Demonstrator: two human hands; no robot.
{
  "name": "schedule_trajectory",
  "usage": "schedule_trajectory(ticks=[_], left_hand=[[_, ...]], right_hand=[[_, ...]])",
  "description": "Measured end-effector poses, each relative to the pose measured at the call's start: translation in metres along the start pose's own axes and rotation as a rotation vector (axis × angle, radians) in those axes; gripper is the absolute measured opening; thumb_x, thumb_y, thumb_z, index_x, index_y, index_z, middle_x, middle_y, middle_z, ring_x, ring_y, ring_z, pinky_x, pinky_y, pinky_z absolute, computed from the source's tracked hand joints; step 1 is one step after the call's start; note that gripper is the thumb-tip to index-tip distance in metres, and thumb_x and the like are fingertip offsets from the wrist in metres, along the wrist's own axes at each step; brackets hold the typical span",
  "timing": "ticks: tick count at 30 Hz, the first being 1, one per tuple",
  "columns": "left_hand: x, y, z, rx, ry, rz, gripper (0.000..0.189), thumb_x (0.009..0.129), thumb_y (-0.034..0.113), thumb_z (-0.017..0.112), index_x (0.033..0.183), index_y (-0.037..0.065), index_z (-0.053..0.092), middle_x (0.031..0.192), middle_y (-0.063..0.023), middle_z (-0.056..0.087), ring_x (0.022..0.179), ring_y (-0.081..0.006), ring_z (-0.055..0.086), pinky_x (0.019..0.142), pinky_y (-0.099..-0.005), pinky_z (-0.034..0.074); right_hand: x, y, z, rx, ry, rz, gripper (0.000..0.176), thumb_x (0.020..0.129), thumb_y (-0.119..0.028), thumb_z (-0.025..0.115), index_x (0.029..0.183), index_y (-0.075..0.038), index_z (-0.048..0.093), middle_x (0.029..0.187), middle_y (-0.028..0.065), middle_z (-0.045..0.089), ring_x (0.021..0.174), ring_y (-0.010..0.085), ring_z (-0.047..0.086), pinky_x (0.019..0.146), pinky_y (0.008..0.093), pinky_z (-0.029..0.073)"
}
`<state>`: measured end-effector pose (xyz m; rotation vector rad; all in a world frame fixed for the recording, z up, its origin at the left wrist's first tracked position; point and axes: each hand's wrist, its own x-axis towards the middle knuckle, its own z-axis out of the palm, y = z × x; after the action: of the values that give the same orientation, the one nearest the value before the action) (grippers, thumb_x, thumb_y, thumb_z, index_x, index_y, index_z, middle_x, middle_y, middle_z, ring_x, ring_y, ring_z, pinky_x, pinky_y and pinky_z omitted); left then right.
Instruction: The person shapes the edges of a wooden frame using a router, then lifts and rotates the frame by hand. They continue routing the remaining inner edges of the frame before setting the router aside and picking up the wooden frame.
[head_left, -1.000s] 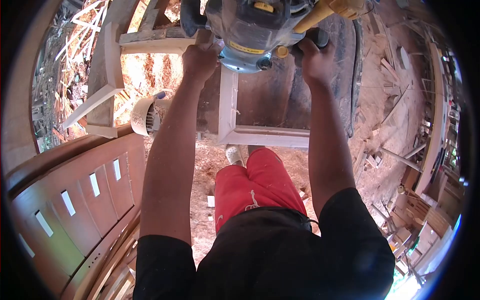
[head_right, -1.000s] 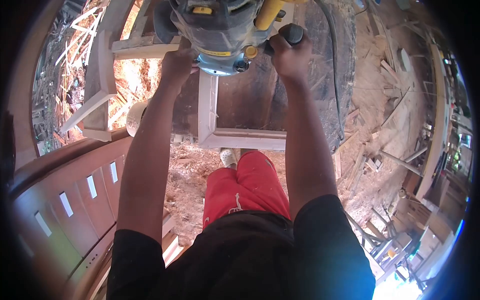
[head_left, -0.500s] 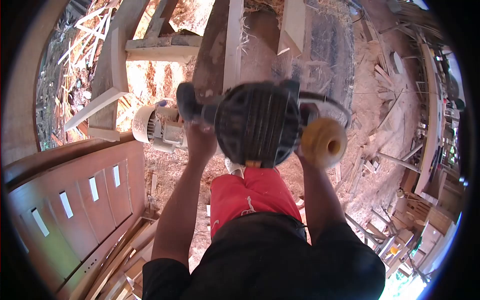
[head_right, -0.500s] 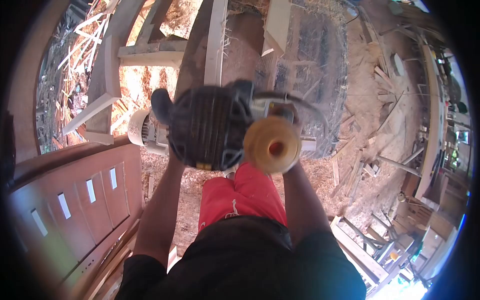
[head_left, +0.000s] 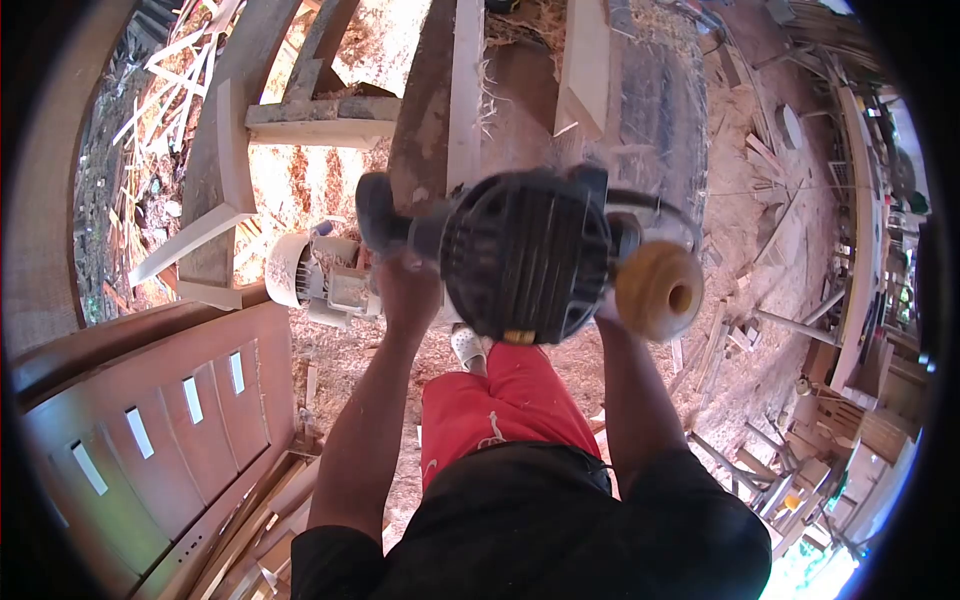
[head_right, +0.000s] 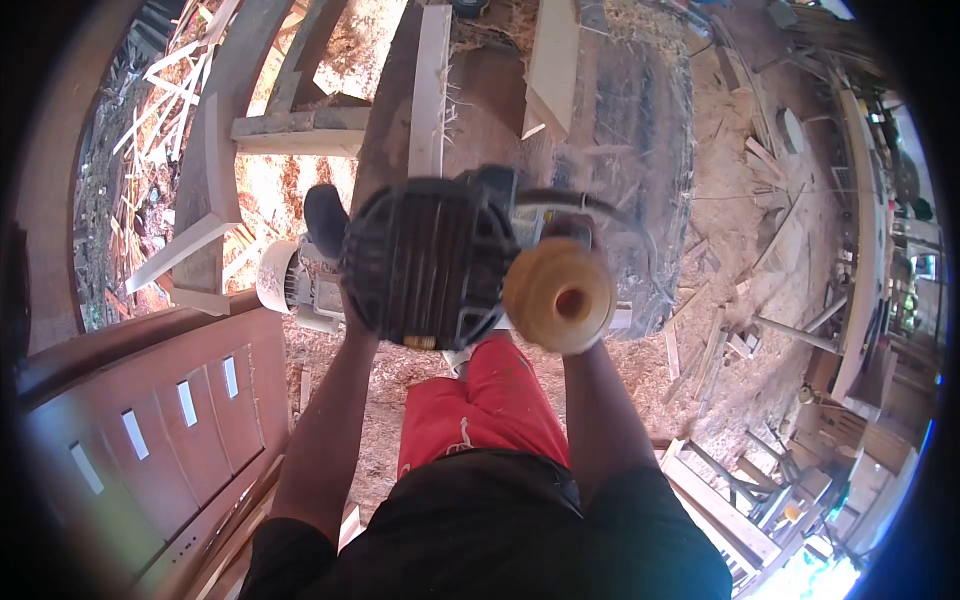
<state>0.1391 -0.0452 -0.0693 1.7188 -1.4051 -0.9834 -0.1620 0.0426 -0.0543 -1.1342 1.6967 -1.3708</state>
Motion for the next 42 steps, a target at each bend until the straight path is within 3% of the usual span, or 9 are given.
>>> schedule_trajectory(ticks=[4,7,12,16,20,32,38,39,42], left_hand=[[0.044,0.067,-0.002,0.118,-0.113,0.096,0.017,0.085,0.015,0.066,0.082,-0.002,0.068,0.080,-0.0212,0.069,0.079,-0.0396,0.069,0.070,-0.0466,0.050],[0.070,0.087,0.006,0.156,-0.087,0.069,0.019,0.089,0.019,0.068,0.091,0.001,0.072,0.084,-0.0208,0.071,0.081,-0.0397,0.071,0.073,-0.0462,0.052],[0.114,0.088,0.023,0.204,-0.134,-0.001,0.024,0.092,0.026,0.069,0.098,0.003,0.074,0.085,-0.0221,0.072,0.084,-0.0418,0.071,0.076,-0.0465,0.054],[0.137,0.080,0.038,0.074,-0.121,0.011,0.023,0.092,0.028,0.070,0.101,0.008,0.076,0.086,-0.0231,0.072,0.085,-0.0434,0.071,0.077,-0.0469,0.054],[0.149,0.084,0.040,0.044,-0.160,-0.019,0.023,0.093,0.030,0.069,0.105,0.011,0.075,0.089,-0.0221,0.073,0.086,-0.0434,0.071,0.078,-0.0468,0.054],[0.175,0.086,0.052,0.026,-0.138,-0.006,0.042,0.092,0.043,0.069,0.085,0.002,0.077,0.079,-0.0222,0.073,0.079,-0.0390,0.071,0.079,-0.0462,0.053],[0.195,0.089,0.057,0.069,-0.147,0.032,0.043,0.090,0.044,0.071,0.081,0.003,0.077,0.076,-0.0197,0.073,0.079,-0.0365,0.072,0.080,-0.0448,0.054],[0.191,0.105,0.051,0.147,-0.191,-0.031,0.034,0.098,0.028,0.065,0.087,-0.002,0.077,0.079,-0.0083,0.074,0.074,-0.0132,0.073,0.065,-0.0274,0.060],[0.191,0.125,0.049,0.170,-0.195,-0.098,0.039,0.098,0.033,0.068,0.107,-0.005,0.067,0.084,-0.0177,0.072,0.081,-0.0288,0.071,0.072,-0.0424,0.052]], right_hand=[[0.044,-0.018,0.007,-0.125,0.074,-0.113,0.038,0.090,-0.020,0.065,0.123,-0.001,0.064,0.120,0.0191,0.068,0.115,0.0310,0.065,0.101,0.0407,0.049],[0.085,-0.091,0.034,-0.182,0.200,-0.168,0.034,0.088,-0.018,0.063,0.118,0.000,0.067,0.115,0.0160,0.070,0.109,0.0265,0.067,0.097,0.0375,0.050],[0.140,-0.118,0.048,0.066,0.171,-0.120,0.027,0.083,-0.014,0.063,0.106,-0.001,0.067,0.102,0.0083,0.071,0.091,0.0174,0.067,0.086,0.0324,0.052],[0.163,-0.117,0.049,0.069,0.205,-0.094,0.012,0.083,-0.007,0.064,0.091,0.001,0.065,0.078,0.0025,0.065,0.071,0.0097,0.062,0.064,0.0294,0.052],[0.180,-0.113,0.049,-0.046,0.249,-0.144,0.012,0.080,-0.011,0.064,0.085,0.001,0.063,0.075,0.0051,0.065,0.067,0.0126,0.061,0.063,0.0311,0.052],[0.213,-0.098,0.048,0.013,0.199,-0.095,0.017,0.077,-0.010,0.064,0.088,0.003,0.068,0.075,0.0099,0.068,0.066,0.0191,0.067,0.064,0.0335,0.055],[0.223,-0.104,0.064,0.306,0.184,-0.005,0.005,0.084,-0.014,0.066,0.086,-0.009,0.064,0.068,-0.0035,0.053,0.049,0.0080,0.044,0.046,0.0265,0.034],[0.228,-0.103,0.058,0.297,0.170,0.018,0.005,0.084,-0.014,0.066,0.087,-0.010,0.064,0.067,-0.0035,0.052,0.048,0.0077,0.043,0.044,0.0262,0.031],[0.233,-0.111,0.063,0.281,0.172,0.040,0.004,0.084,-0.016,0.065,0.084,-0.014,0.062,0.063,-0.0033,0.050,0.043,0.0070,0.038,0.040,0.0266,0.024]])
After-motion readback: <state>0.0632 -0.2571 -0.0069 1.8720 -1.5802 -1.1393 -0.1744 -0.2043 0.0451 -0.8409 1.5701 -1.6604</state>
